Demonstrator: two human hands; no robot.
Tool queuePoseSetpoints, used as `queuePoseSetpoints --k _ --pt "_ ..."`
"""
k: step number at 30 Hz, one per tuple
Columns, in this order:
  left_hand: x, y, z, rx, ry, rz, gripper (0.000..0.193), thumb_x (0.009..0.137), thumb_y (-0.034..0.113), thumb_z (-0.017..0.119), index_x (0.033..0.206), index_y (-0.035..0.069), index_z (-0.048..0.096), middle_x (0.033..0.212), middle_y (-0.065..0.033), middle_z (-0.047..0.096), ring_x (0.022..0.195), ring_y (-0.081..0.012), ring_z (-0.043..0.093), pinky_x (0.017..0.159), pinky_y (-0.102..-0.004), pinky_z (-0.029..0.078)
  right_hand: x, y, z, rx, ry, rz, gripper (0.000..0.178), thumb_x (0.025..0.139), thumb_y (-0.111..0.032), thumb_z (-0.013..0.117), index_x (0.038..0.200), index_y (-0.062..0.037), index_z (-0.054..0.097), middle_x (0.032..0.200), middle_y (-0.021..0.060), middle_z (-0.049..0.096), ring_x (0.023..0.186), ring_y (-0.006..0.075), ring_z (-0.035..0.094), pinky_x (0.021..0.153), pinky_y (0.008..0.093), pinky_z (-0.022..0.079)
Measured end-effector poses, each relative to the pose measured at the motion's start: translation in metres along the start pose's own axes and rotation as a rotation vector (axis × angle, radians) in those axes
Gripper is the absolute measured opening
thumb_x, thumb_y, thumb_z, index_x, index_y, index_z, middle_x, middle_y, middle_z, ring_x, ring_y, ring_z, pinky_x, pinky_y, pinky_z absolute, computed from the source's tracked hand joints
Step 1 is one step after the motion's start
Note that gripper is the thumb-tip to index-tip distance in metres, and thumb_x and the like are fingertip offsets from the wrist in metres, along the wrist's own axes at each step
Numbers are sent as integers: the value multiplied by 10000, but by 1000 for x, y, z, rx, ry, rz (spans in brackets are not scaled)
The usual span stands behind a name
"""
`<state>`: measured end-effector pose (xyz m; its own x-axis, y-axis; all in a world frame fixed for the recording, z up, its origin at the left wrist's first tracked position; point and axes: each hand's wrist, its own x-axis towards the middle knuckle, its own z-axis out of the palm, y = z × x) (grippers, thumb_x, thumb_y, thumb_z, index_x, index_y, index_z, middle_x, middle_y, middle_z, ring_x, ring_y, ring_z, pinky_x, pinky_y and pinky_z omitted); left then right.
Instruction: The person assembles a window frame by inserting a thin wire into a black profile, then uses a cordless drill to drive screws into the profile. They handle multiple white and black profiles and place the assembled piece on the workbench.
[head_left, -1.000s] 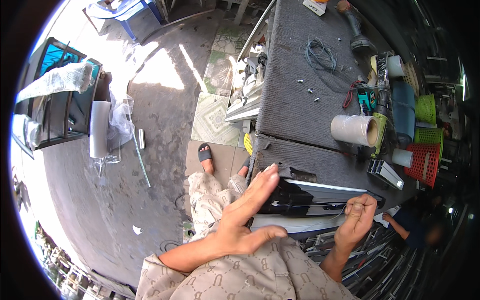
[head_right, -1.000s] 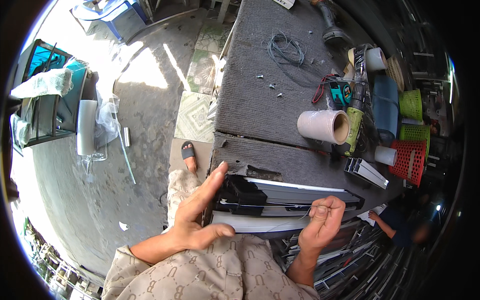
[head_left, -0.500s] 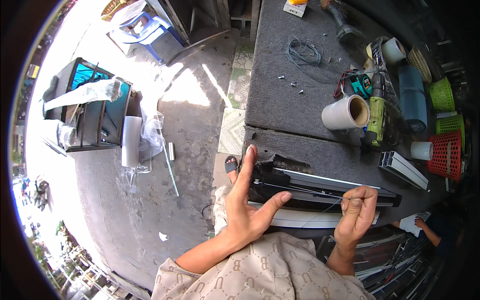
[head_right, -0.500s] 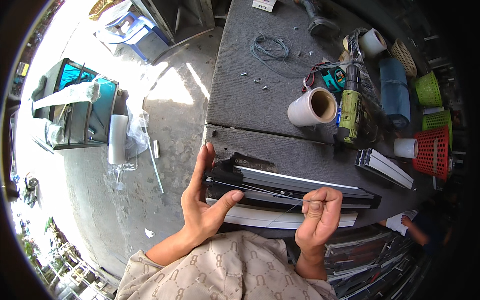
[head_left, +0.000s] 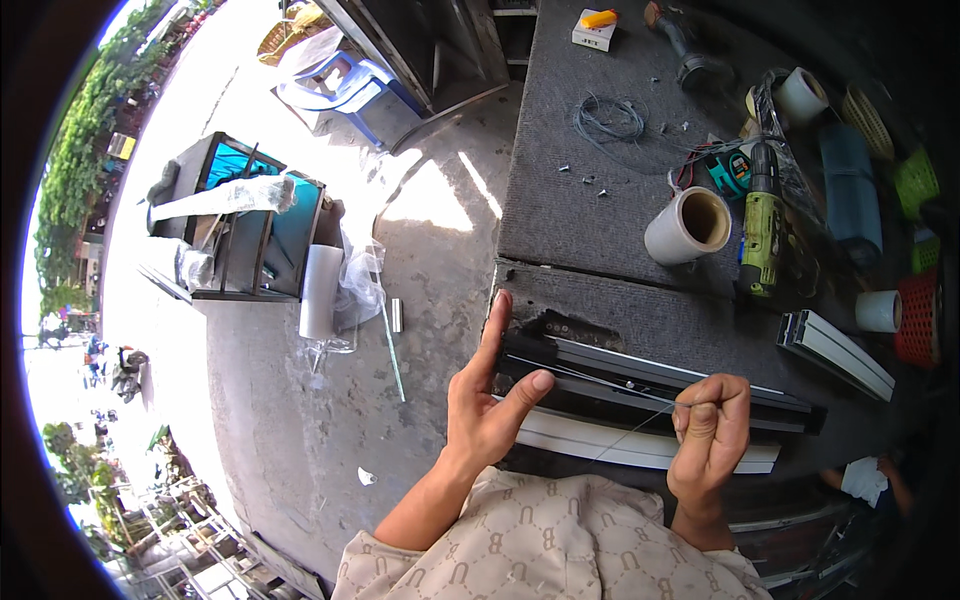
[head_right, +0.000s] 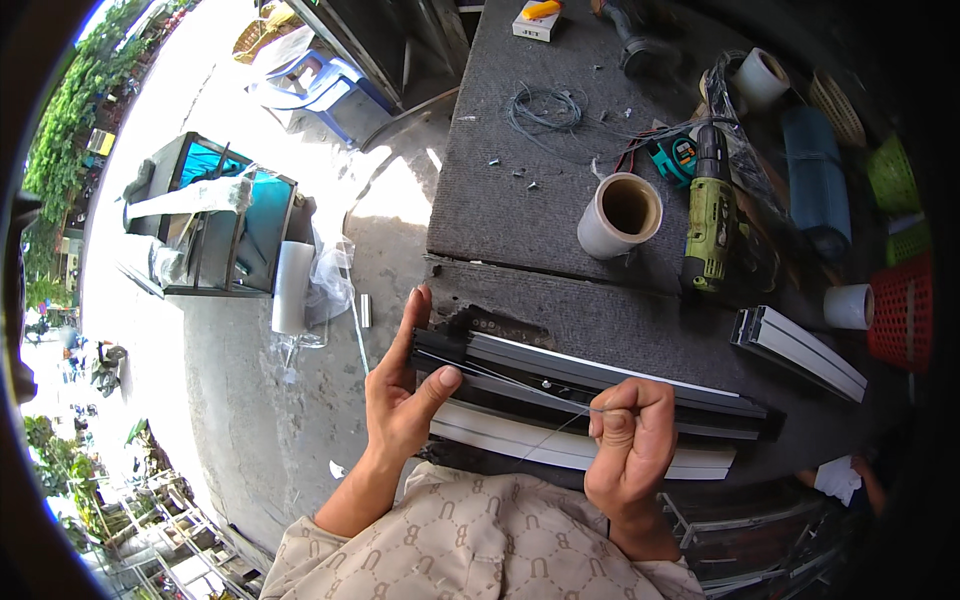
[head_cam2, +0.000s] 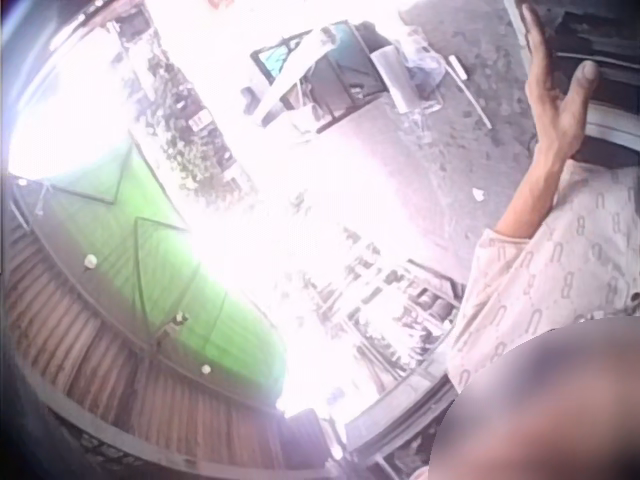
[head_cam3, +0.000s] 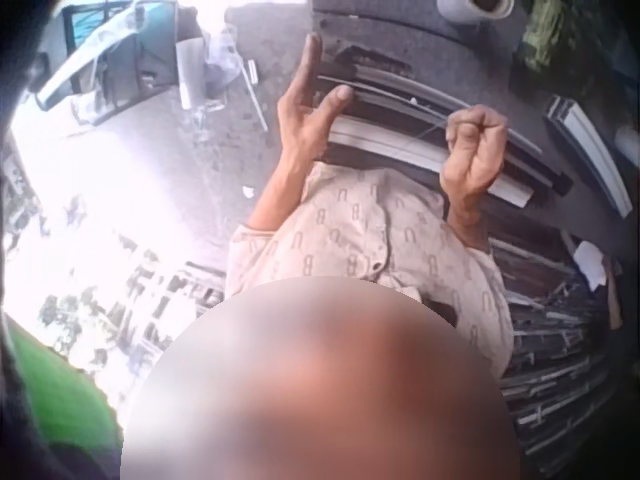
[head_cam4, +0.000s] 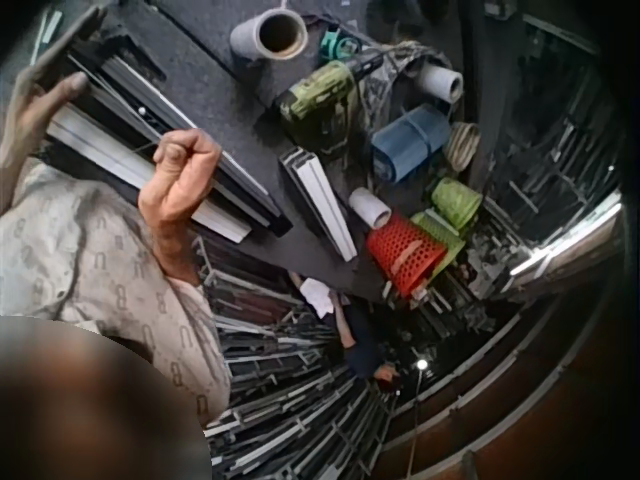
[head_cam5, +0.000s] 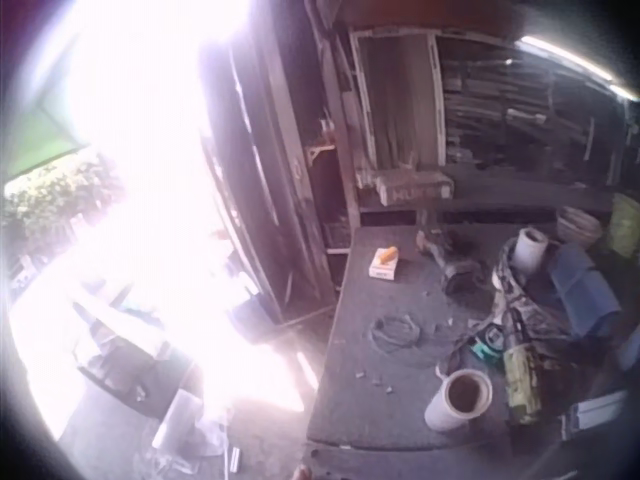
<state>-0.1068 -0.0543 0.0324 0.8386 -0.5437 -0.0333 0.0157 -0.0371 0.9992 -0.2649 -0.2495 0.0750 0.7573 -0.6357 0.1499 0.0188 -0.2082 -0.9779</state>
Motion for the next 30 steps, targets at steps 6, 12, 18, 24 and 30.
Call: queuePoseSetpoints --k 6,12,18,24,30 --pt "-11 7 15 -23 222 -20 861 927 125 926 1624 -66 458 1638 -262 541 1575 -310 479 1297 -393 359 1 2 -6 86 -13 28 131 1187 -125 514 1103 -24 509 833 44 588 696 65 499 614 222 420" --pt "-21 13 37 -201 421 -74 555 876 92 979 1288 -29 627 1297 -129 717 1235 -203 674 1158 -368 488 1 2 -11 77 -52 9 121 1181 -113 523 1094 -31 509 812 43 591 685 69 503 611 231 427" --pt "-18 20 27 80 416 -93 475 892 186 980 1190 -33 681 1149 -93 736 1120 -154 666 1055 -316 494 2 5 -16 103 -101 2 109 1176 -96 524 1091 -29 509 808 48 596 690 76 515 617 243 444" --pt "-18 19 29 12 410 -60 470 887 184 984 1181 -37 689 1123 -77 750 1089 -149 685 1045 -313 504 4 6 -16 113 -123 11 106 1181 -104 523 1107 -29 513 838 58 623 697 70 518 620 245 451" --pt "-17 2 -3 -91 217 -71 521 914 98 939 1354 -33 692 1296 -107 750 1249 -189 690 1164 -381 491 8 -15 -16 117 -166 -6 113 1190 -105 503 1115 -20 510 1044 169 735 703 68 558 651 232 492"
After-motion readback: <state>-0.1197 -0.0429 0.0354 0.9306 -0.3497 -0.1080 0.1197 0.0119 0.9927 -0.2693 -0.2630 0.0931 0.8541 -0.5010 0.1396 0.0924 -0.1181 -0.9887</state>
